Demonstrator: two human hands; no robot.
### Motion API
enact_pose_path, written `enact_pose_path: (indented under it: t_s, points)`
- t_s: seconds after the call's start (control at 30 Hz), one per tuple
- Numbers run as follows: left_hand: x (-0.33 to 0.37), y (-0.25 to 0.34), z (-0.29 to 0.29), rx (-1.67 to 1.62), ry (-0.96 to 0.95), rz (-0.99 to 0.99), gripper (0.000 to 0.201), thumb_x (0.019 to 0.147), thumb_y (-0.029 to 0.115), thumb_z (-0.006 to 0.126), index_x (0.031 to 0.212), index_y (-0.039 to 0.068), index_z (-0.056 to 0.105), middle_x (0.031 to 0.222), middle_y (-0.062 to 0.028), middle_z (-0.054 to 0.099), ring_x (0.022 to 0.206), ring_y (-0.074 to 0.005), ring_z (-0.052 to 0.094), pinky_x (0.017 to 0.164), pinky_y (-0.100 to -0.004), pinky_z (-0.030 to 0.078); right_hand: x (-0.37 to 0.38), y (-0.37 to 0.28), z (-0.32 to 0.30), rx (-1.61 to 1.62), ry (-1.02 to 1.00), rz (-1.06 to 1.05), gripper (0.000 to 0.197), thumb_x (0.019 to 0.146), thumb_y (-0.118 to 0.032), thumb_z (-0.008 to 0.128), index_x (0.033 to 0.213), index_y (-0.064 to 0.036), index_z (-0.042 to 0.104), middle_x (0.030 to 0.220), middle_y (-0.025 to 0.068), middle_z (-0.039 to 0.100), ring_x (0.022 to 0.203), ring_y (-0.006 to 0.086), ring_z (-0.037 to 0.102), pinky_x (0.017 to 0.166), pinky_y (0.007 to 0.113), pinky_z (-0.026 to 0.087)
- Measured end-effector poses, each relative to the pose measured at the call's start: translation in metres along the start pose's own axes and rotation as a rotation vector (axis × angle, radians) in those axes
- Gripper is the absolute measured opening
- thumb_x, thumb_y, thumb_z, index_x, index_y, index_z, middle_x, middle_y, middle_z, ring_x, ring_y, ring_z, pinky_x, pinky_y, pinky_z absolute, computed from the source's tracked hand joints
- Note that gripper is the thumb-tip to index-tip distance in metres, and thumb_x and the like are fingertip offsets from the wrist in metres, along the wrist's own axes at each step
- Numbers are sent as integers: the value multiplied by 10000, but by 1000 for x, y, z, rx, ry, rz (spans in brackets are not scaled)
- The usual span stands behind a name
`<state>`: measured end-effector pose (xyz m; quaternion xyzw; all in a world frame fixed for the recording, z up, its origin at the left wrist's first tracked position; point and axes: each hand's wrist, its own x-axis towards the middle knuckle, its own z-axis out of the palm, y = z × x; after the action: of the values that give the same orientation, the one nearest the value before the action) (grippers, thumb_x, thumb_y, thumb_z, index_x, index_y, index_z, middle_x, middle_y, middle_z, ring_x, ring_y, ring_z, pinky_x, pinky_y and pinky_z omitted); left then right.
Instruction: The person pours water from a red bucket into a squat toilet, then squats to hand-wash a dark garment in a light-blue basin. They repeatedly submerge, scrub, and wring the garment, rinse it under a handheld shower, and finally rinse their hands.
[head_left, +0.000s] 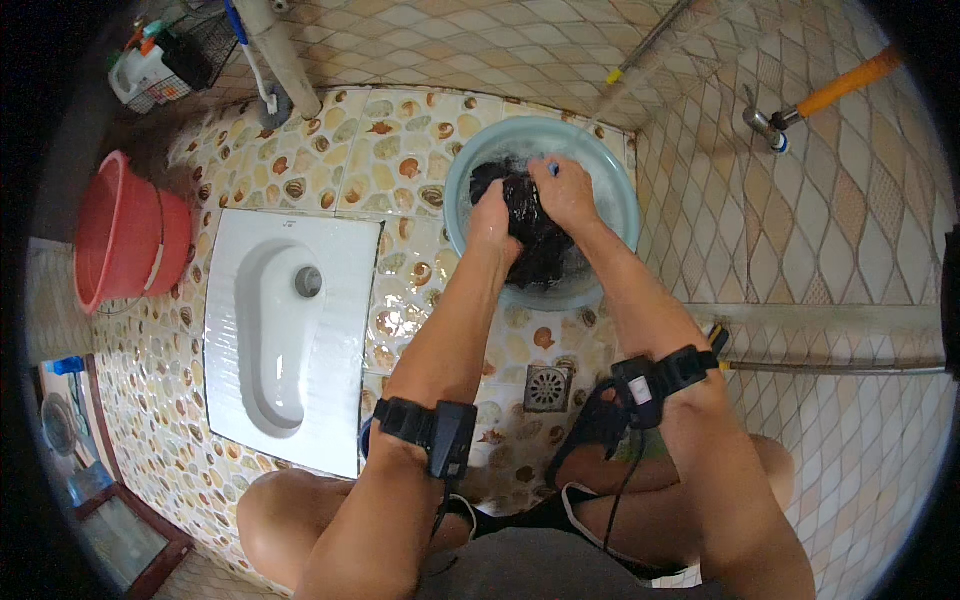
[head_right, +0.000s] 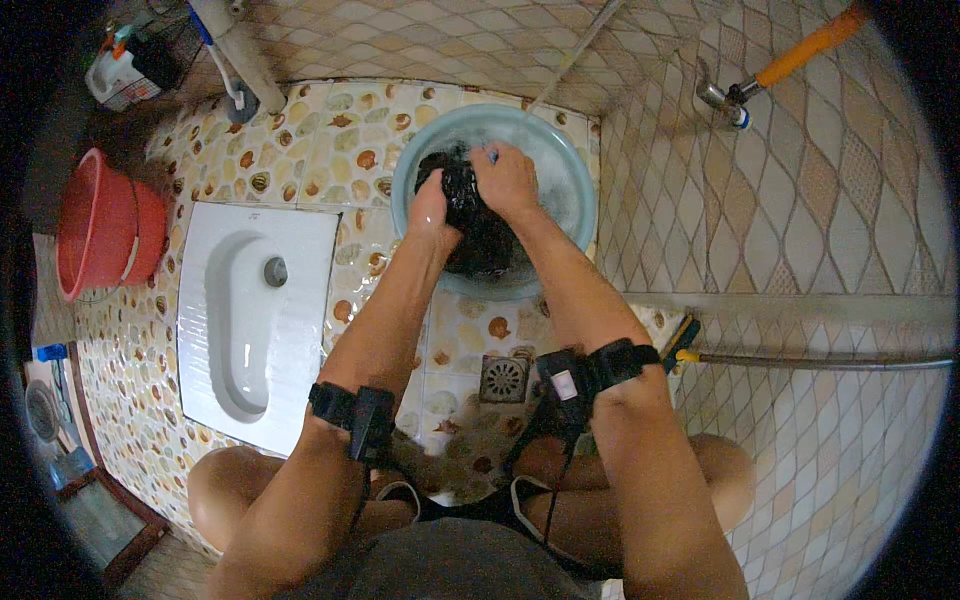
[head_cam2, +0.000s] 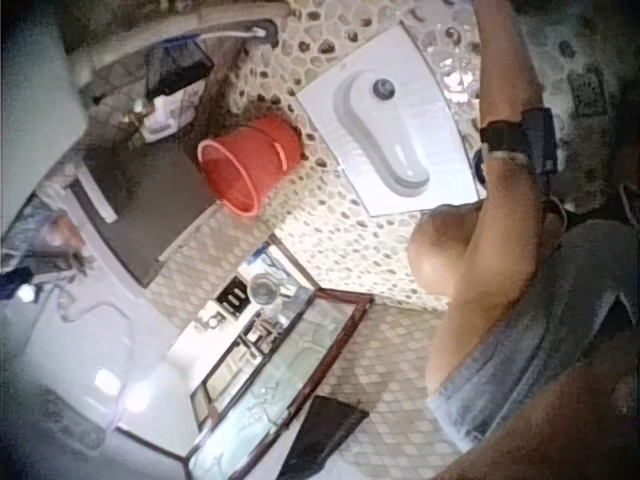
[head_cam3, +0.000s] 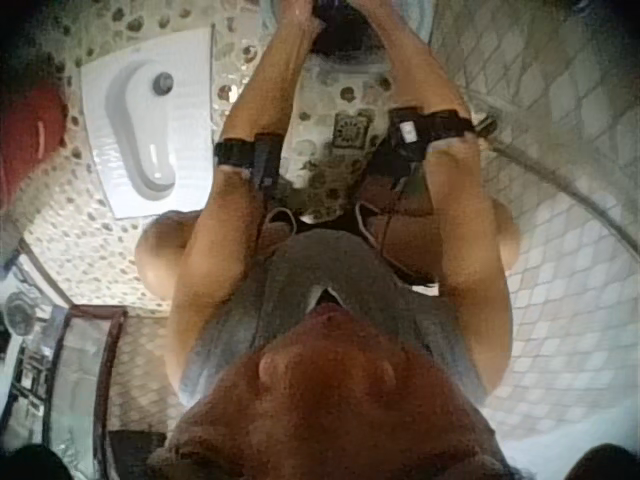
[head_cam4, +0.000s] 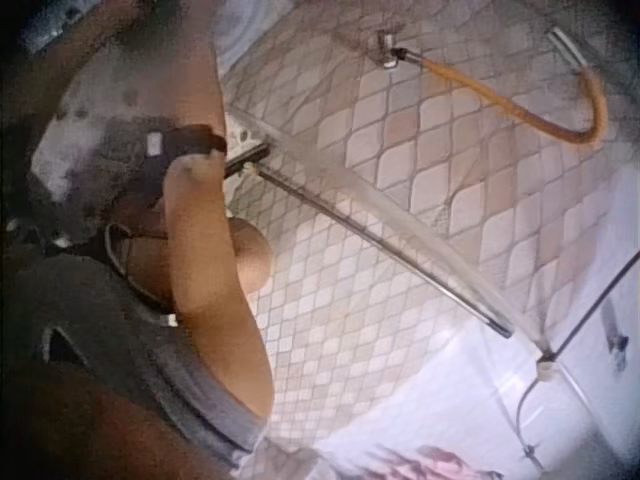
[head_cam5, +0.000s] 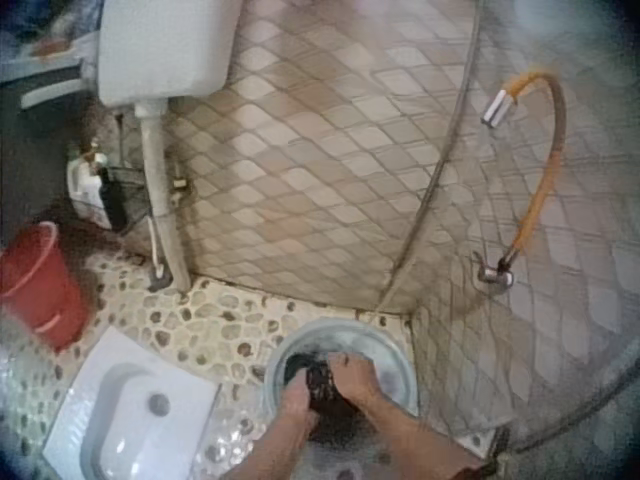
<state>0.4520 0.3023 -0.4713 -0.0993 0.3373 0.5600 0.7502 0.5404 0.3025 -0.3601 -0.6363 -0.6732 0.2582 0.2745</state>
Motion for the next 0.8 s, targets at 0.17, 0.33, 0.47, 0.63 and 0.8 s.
enact_pose_path:
  t_s: [0.17,0.33,0.47,0.63,0.8]
  points:
    - [1,13,0,88,-55,66,347,878,336,643,1050,35,647,1002,-109,696,886,-280,657,838,-423,533,-7,34,26,136,-22,-566,222,869,-261,642,886,-39,644,882,194,635,851,368,617,759,435,488]
    - [0,1,4,157,32,138,316,849,198,704,1093,8,642,1015,-129,682,910,-274,657,826,-424,537,37,107,24,69,91,116,379,922,-391,610,974,-19,666,926,162,673,854,286,651,767,372,507]
    - [23,-11,1,292,66,335,338,838,92,708,1147,-8,612,1072,-157,661,950,-313,651,843,-462,542,41,167,19,304,-160,292,611,845,-534,676,1202,-46,590,1119,157,632,1000,281,618,863,382,489]
    - [46,-22,-20,237,184,114,398,842,91,705,1201,-24,577,1104,-161,652,974,-321,648,855,-480,545,18,187,36,216,-219,483,651,811,-386,754,1310,-32,530,1252,187,594,1108,322,591,934,411,470]
    - [48,-13,-12,330,124,12,379,872,216,679,1173,-2,600,1105,-152,657,987,-328,646,871,-487,537,30,147,15,114,-186,413,477,811,-175,719,1242,-20,586,1180,167,642,1092,298,606,936,401,475]
